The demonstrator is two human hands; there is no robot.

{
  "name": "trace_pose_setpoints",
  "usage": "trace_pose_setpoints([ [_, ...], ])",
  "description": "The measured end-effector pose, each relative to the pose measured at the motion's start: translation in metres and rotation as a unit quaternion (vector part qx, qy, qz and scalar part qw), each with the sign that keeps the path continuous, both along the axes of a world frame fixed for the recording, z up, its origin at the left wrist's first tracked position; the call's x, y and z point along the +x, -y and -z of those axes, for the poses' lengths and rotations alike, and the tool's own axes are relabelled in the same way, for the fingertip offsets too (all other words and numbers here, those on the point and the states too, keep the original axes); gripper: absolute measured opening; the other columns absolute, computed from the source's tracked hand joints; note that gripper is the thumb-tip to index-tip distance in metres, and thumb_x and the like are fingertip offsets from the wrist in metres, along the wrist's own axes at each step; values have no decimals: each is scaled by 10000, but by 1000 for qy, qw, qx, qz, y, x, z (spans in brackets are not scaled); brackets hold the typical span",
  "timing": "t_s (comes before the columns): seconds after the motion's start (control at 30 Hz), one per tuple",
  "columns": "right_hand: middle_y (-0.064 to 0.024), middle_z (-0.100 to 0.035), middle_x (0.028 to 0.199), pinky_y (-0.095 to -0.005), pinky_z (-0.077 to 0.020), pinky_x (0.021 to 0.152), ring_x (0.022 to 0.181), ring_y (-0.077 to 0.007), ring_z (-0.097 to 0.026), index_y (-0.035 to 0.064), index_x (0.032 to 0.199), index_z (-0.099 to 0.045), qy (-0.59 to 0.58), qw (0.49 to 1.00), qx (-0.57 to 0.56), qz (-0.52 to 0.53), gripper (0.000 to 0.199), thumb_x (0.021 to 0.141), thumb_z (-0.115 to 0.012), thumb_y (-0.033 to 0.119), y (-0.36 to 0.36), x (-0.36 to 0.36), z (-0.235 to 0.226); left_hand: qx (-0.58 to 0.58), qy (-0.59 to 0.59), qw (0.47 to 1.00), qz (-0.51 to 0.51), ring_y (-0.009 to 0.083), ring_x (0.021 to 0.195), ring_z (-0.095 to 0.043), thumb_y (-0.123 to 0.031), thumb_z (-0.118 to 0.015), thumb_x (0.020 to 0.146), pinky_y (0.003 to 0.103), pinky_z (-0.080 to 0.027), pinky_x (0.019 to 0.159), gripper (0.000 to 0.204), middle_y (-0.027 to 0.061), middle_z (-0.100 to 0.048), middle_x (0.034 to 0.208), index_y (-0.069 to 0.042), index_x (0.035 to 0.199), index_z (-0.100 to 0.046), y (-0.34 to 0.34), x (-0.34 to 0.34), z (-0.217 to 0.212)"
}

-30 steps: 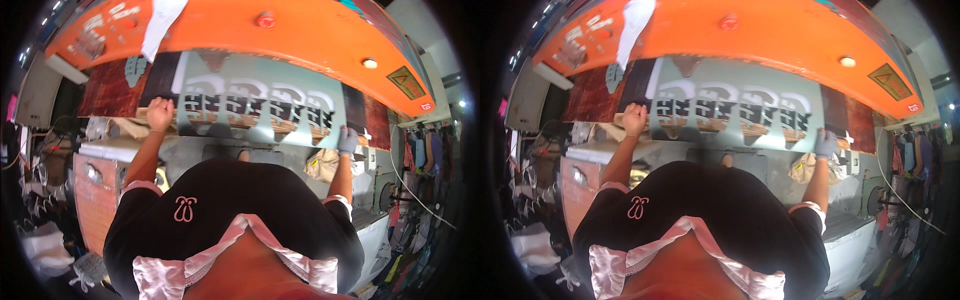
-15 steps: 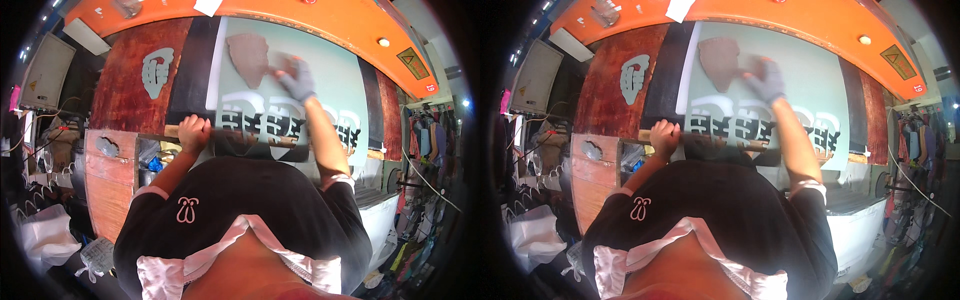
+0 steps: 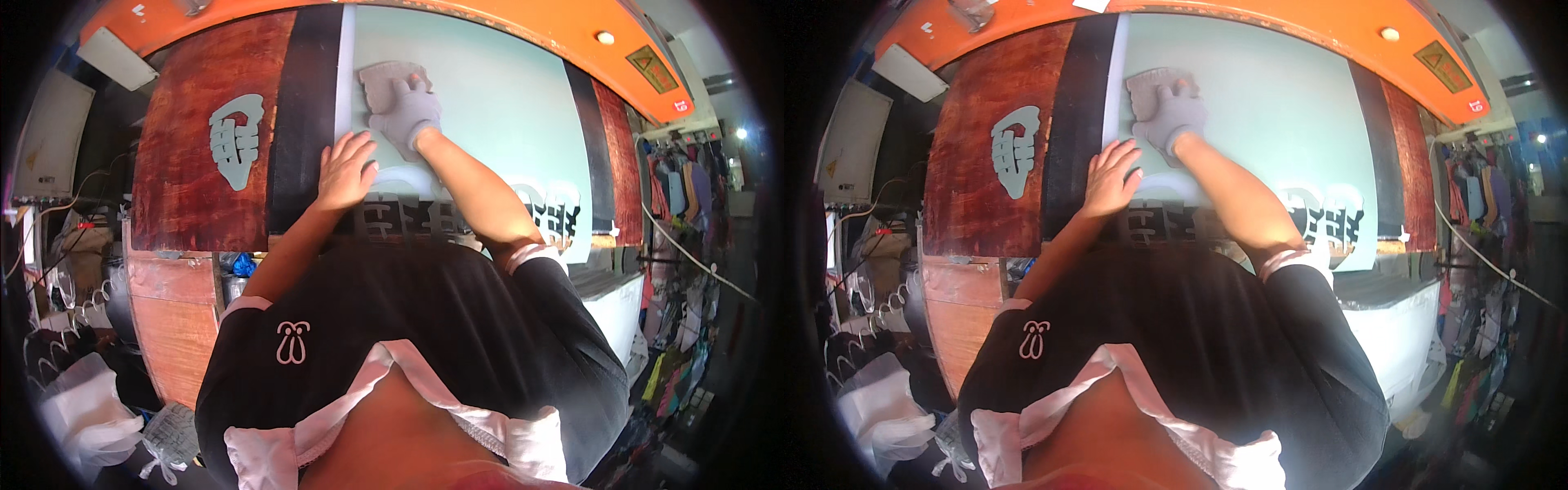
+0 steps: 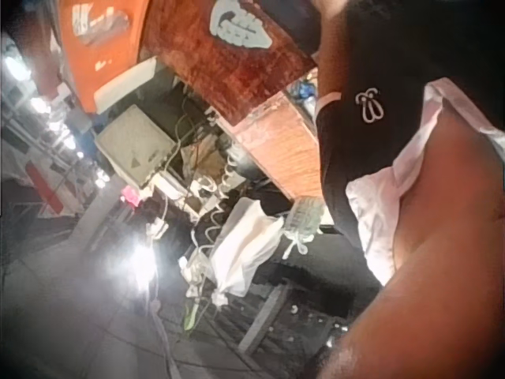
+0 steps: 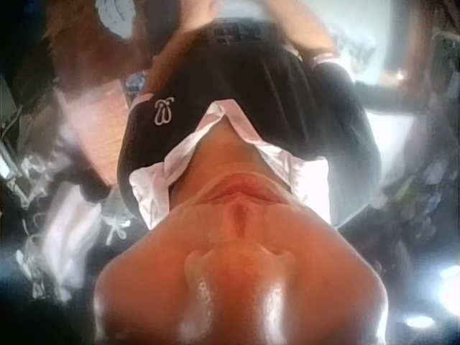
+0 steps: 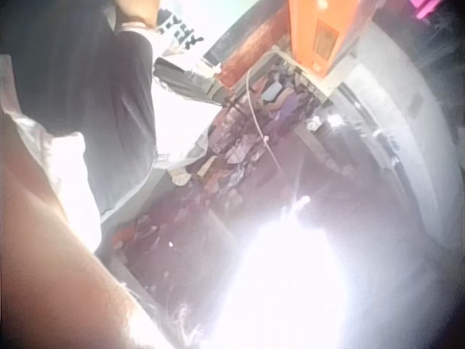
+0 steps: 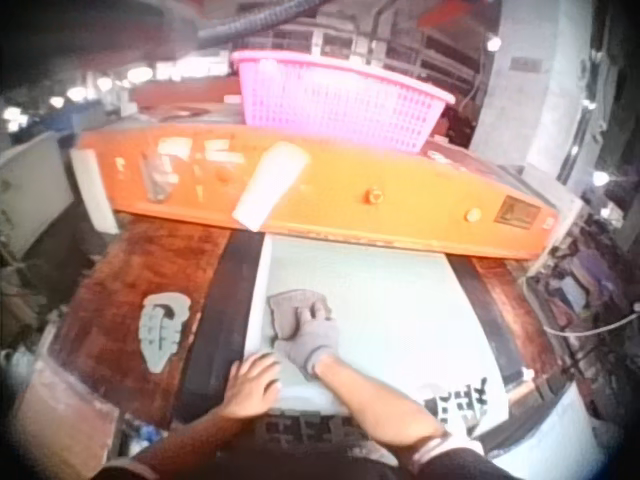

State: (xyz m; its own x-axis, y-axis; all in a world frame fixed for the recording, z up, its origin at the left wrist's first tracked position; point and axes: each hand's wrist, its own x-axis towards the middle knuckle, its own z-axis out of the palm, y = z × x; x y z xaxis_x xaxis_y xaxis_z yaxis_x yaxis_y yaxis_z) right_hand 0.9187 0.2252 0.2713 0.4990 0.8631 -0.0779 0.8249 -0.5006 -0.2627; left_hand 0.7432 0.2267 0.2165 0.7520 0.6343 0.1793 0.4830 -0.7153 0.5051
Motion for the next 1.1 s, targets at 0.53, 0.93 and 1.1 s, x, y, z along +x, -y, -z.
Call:
trace_pose_setpoints([
  [0.53,-187,-455,1244,-339,-440,916,1090,-316,-511,59,1239,-496,-24,993,92,69,815,571,-750,451,58,90,7,23,52,998,11,298,1264,-358,-218,-567,838,420,-309,1013,366,77,-471,1312,-78,1175,-550,4,-3,-1],
  [0.93,-183,-373,1343,-371,-398,969,1156,-356,-451,113,1256,-500,40,998,27,37,805,590,-704,517,66,90,11,39,71,996,21,297,1264,-359,-224,-579,825,438,-325,998,368,72,-469,1313,-82,1163,-555,-1,-1,6],
  [1.1,-165,-398,1343,-368,-408,948,1135,-357,-471,104,1241,-483,50,998,14,27,762,633,-653,530,65,92,12,39,62,997,19,298,1261,-361,-221,-581,823,436,-333,994,371,72,-467,1312,-81,1165,-554,-2,0,6],
])
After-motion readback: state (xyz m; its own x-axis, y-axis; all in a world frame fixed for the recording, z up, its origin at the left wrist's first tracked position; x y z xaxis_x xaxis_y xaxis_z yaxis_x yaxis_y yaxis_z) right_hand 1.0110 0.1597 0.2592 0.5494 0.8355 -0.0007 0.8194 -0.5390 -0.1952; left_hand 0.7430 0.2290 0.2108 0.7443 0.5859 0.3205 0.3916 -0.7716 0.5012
